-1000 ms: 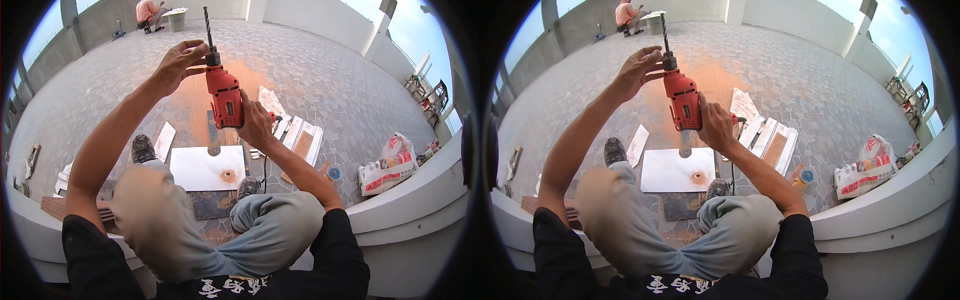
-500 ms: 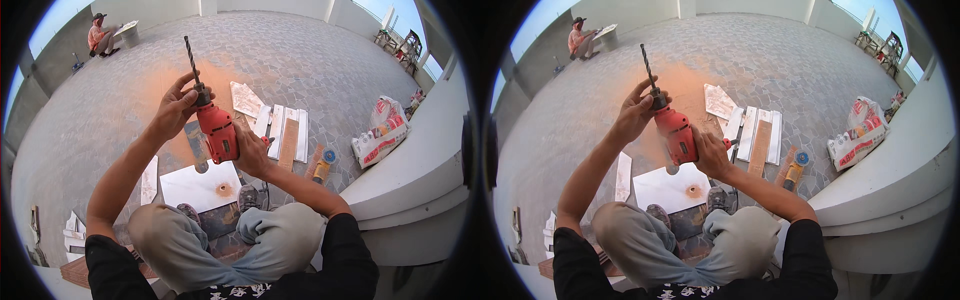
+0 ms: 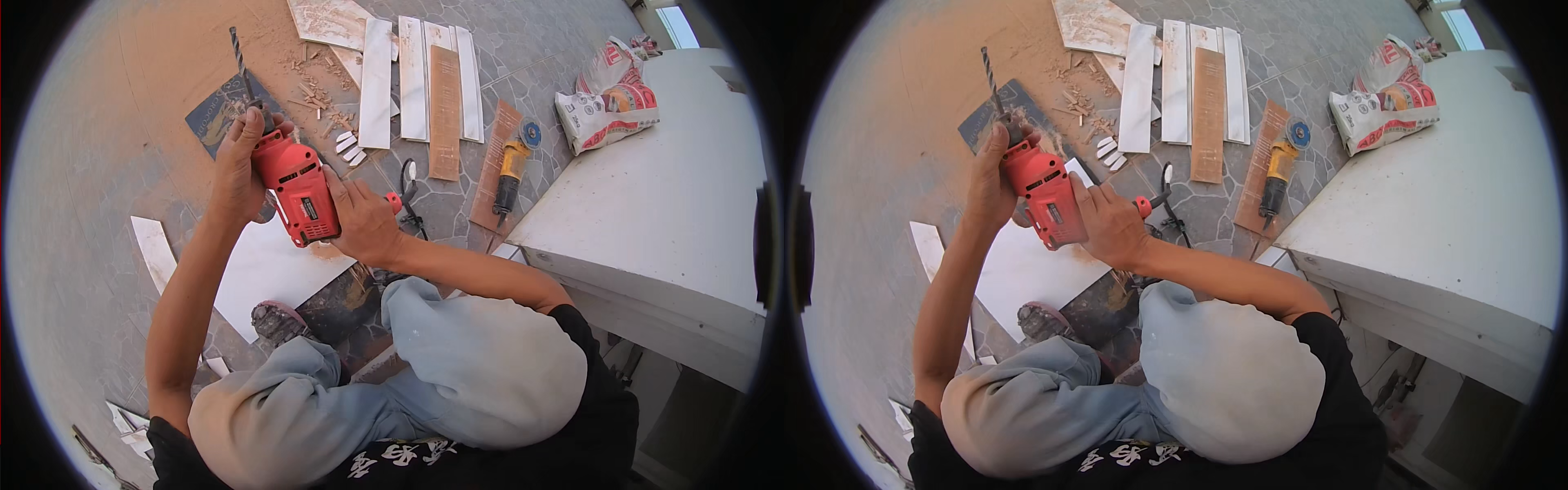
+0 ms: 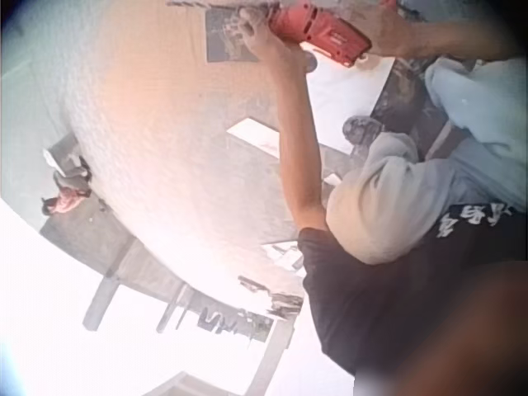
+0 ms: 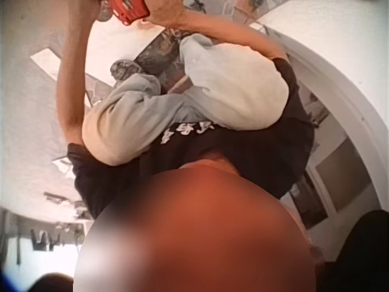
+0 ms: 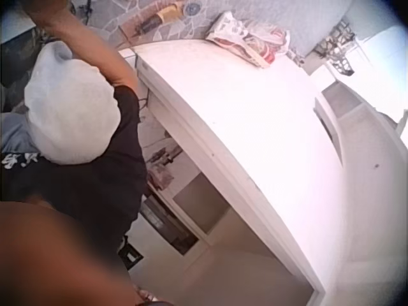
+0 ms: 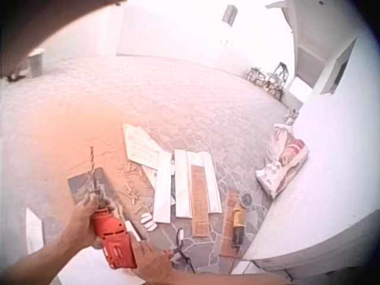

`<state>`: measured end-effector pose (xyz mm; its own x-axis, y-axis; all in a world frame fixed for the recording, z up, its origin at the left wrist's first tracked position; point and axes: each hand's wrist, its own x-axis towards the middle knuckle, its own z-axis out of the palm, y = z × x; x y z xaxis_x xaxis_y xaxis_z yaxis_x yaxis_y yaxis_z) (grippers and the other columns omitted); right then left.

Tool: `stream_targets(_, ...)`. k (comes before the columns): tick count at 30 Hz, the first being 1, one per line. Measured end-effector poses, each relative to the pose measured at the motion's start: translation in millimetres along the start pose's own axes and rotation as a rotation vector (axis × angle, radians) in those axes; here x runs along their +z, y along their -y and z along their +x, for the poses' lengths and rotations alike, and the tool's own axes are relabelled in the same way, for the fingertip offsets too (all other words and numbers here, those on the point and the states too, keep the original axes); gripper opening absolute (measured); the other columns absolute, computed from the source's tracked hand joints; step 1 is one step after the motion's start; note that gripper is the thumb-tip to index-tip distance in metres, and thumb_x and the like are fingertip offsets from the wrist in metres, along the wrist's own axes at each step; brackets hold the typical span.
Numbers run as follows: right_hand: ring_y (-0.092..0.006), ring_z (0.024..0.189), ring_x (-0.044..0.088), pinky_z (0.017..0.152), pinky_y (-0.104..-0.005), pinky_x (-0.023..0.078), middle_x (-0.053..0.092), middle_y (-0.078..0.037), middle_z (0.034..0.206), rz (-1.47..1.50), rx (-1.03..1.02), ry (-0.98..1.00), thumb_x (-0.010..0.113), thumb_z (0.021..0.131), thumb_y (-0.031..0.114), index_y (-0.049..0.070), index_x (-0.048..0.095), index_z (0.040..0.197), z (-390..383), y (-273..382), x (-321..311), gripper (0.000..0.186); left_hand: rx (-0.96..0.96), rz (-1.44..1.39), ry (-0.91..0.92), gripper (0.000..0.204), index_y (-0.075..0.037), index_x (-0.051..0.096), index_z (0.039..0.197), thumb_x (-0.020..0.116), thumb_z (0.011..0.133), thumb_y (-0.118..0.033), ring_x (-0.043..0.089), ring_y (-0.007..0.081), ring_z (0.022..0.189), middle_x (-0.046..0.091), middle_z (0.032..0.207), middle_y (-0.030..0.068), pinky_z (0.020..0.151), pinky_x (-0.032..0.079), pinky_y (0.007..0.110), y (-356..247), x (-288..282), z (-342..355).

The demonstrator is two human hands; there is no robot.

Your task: Use a power drill to make a hole in a ceramic tile.

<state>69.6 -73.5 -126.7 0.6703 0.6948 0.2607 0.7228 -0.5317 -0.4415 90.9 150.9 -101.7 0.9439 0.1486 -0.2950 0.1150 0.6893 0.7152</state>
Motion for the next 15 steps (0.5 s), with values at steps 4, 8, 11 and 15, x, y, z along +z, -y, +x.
stream_targets(4, -0.034, 0.095, 0.058, 0.081, -0.041, 0.05, 0.057, -0.019, 0.106, -0.013, 0.01, 0.193, 0.085, 0.071, 0.031, -0.009, 0.031, 0.148, -26, 11, 18, 0.102, -0.091, 0.015, -0.1, 0.04, -0.003, 0.055, 0.118, 0.065, 0.098, -0.036, 0.062, 0.0188, 0.096, 0.064, 0.102, 0.0073, 0.087, 0.053, 0.035, 45, -62, -22)
stream_targets(8, -0.0371, 0.105, 0.056, 0.09, -0.0428, 0.046, 0.055, -0.022, 0.119, 0.237, 0.013, 0.455, 0.078, 0.082, 0.033, -0.004, 0.043, 0.143, -34, 6, 6, 0.08, -0.031, -0.147, -0.046, 0.042, -0.003, 0.053, 0.122, 0.065, 0.098, -0.035, 0.061, 0.0192, 0.095, 0.062, 0.102, 0.0074, 0.088, 0.052, 0.036, 71, -86, -49)
stream_targets(11, -0.0337, 0.106, 0.061, 0.087, -0.0423, 0.049, 0.062, -0.02, 0.114, 0.22, 0.16, 0.103, 0.068, 0.091, 0.026, 0.001, 0.063, 0.12, -11, -43, -37, 0.038, -0.025, -0.161, -0.02, 0.044, -0.002, 0.052, 0.125, 0.065, 0.098, -0.034, 0.061, 0.0201, 0.096, 0.062, 0.104, 0.0083, 0.089, 0.052, 0.036, 62, -99, -72)
stream_targets(15, -0.0335, 0.097, 0.061, 0.082, -0.0431, 0.05, 0.063, -0.013, 0.101, -0.026, 0.432, 0.467, 0.056, 0.083, 0.004, 0.003, 0.066, 0.104, -61, -141, -50, 0.024, 0.04, -0.085, -0.029, 0.05, 0.0, 0.051, 0.13, 0.065, 0.097, -0.034, 0.063, 0.0222, 0.098, 0.062, 0.109, 0.0092, 0.091, 0.052, 0.037, 52, -125, -91)
